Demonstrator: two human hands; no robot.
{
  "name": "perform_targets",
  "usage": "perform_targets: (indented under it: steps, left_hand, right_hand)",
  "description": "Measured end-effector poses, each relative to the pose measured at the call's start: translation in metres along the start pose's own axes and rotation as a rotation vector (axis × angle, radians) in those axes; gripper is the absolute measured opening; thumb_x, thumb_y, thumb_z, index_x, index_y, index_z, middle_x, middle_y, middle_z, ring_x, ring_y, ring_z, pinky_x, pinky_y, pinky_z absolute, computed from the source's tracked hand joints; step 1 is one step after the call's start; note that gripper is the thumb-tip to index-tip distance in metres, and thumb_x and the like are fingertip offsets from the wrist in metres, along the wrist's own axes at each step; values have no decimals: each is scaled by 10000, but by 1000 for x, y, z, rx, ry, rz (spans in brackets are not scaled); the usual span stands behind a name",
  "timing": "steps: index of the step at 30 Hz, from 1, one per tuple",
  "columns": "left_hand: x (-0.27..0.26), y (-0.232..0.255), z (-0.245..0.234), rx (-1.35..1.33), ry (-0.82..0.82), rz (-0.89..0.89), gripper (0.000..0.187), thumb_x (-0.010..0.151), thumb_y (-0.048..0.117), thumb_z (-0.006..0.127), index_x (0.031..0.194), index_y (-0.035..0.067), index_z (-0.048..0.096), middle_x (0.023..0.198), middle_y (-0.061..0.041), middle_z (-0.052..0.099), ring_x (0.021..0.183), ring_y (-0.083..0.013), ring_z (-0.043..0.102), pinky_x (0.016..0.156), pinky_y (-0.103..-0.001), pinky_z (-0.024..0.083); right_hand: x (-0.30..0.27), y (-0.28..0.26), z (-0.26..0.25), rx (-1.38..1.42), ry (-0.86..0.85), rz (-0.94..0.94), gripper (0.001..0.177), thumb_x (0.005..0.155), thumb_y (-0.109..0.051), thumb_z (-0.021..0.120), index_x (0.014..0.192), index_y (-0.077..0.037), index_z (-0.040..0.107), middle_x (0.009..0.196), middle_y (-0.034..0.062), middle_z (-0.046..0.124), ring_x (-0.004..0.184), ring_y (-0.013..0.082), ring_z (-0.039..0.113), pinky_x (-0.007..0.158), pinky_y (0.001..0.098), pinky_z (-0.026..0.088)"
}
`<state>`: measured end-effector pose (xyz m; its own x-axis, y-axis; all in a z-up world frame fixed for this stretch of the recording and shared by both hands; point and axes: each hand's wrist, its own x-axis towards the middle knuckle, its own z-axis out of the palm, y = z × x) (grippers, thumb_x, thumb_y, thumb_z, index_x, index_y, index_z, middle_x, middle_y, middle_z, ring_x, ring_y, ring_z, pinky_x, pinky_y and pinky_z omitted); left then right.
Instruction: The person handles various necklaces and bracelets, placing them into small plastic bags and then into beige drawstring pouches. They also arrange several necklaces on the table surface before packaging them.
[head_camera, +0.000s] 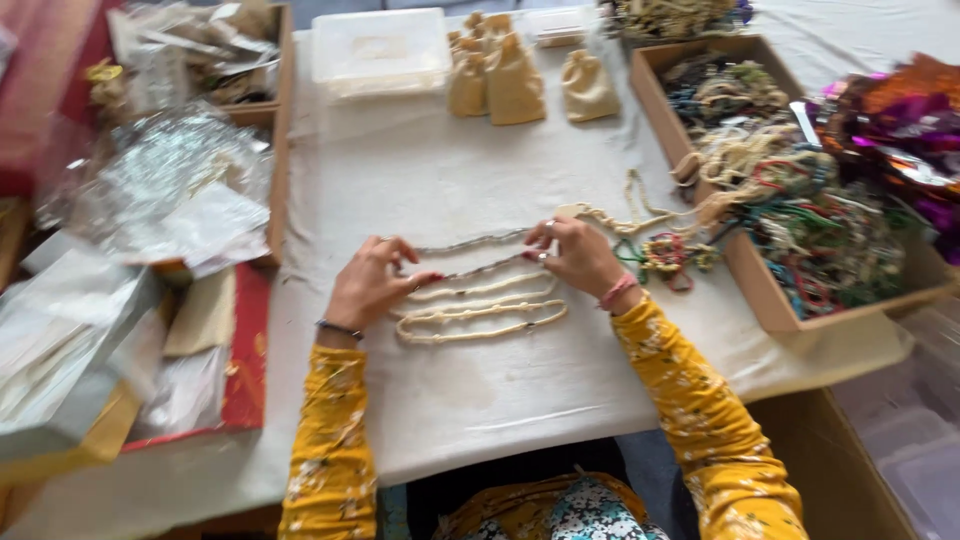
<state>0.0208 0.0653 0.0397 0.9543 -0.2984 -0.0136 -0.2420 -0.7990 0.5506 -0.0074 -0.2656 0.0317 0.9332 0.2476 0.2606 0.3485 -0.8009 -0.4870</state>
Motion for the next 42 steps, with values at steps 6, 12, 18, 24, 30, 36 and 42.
perform_targets:
  steps: [6, 12, 18, 24, 30, 36, 42]
  left_hand:
    - [-8, 15, -1, 23, -91, 101, 710, 569, 581, 934, 1074, 154, 677, 1090, -107, 590, 1045, -276, 615, 866, -425, 521]
    - [-6, 14, 3, 55, -80, 93, 676, 605, 590, 894, 1061, 144, 671, 1061, -75, 632, 1030, -237, 652, 899, -403, 539]
    - [-2, 8, 8, -27, -50, -20, 584, 751, 648, 761, 1049, 150, 693, 1082, -37, 657, 989, -196, 715, 879, -384, 586]
    - [-14, 31, -9, 98, -72, 69, 763, 577, 631, 899, 1090, 115, 669, 1100, -98, 616, 975, -263, 676, 867, -398, 559]
    - [-7, 17, 3, -1, -31, 51, 624, 694, 589, 845, 1069, 115, 691, 1117, -76, 649, 978, -233, 707, 861, -393, 578]
    - [-4, 14, 12, 57, 198, 157, 533, 817, 515, 808, 1125, 98, 687, 1130, -83, 663, 953, -247, 702, 784, -388, 597]
    - [-6, 31, 15, -465, 312, 334, 481, 908, 352, 783, 1302, 110, 653, 1224, -89, 662, 1035, -231, 687, 885, -352, 583]
  right_hand:
    - [-7, -29, -13, 96, -130, -156, 359, 771, -374, 889, 1019, -147, 763, 930, 43, 649, 770, 165, 648, 645, 316, 556]
    - [-7, -15, -4, 57, -139, -127, 235, 821, -323, 848, 999, -189, 773, 923, 28, 670, 763, 160, 681, 660, 317, 560]
    - [12, 54, -70, 96, 375, -133, 187, 929, -212, 816, 1002, -46, 771, 911, 90, 746, 746, 132, 702, 627, 271, 579]
    - [2, 122, -141, -264, 305, 336, 154, 942, -201, 732, 1032, -99, 803, 930, 69, 778, 751, 149, 725, 698, 327, 599]
    - [12, 122, -89, -474, -139, 758, 246, 917, -309, 786, 1081, -129, 759, 935, 96, 783, 764, 210, 745, 726, 364, 612]
    - [14, 95, -91, -548, -39, 600, 138, 902, -199, 754, 989, -120, 826, 949, 98, 767, 838, 250, 724, 806, 382, 584]
    - [17, 13, -131, 384, 39, 148, 177, 994, -79, 645, 1090, 70, 650, 940, 107, 728, 831, 128, 744, 720, 250, 628]
